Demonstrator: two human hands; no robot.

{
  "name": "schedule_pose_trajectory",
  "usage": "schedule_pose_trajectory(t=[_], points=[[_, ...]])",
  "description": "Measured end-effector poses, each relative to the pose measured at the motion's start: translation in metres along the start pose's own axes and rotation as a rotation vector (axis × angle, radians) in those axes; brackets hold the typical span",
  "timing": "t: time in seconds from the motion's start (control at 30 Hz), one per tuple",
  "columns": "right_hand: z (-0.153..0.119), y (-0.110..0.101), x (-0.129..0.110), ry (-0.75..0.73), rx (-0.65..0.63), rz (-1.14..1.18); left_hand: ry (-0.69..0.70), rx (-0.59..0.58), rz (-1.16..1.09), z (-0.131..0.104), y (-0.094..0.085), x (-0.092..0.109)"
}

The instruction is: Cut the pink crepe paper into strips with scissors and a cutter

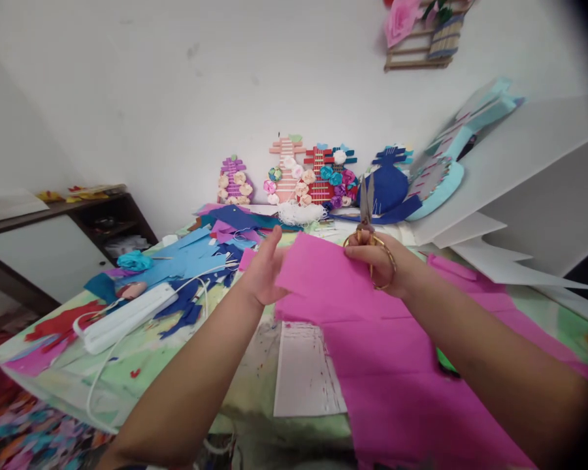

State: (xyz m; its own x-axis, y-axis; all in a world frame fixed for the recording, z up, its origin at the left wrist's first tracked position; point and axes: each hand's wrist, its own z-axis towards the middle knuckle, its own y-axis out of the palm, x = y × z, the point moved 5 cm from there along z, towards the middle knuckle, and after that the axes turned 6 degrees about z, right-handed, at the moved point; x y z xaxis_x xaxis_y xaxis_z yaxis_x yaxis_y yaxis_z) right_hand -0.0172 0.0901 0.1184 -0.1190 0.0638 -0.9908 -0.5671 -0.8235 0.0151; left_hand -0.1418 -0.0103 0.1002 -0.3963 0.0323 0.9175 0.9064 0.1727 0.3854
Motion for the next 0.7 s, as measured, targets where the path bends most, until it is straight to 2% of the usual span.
schedule_pose_trajectory(t=[0.07, 0.2, 0.3, 0.43, 0.53, 0.7], points=[[0.001, -0.006, 0.009, 0.061, 0.038, -0.036, -0.048, -0.045, 0.010, 0.005, 0.003, -0.010], [-0.007, -0.016, 0.035, 0.220, 0.025, -0.093, -0.127, 0.034, 0.086, 0.013, 0.006, -0.037], [-0.014, -0.023, 0.048, 0.272, 0.047, -0.043, -0.148, 0.076, 0.144, 0.015, 0.007, -0.050], [-0.016, -0.032, 0.055, 0.244, 0.132, 0.033, -0.045, 0.145, 0.216, 0.011, 0.005, -0.052], [-0.014, -0.034, 0.062, 0.227, 0.105, 0.023, 0.033, 0.203, 0.305, 0.007, -0.003, -0.052], [-0.013, -0.030, 0.070, 0.225, 0.055, -0.036, 0.055, 0.306, 0.543, 0.001, -0.021, -0.044]])
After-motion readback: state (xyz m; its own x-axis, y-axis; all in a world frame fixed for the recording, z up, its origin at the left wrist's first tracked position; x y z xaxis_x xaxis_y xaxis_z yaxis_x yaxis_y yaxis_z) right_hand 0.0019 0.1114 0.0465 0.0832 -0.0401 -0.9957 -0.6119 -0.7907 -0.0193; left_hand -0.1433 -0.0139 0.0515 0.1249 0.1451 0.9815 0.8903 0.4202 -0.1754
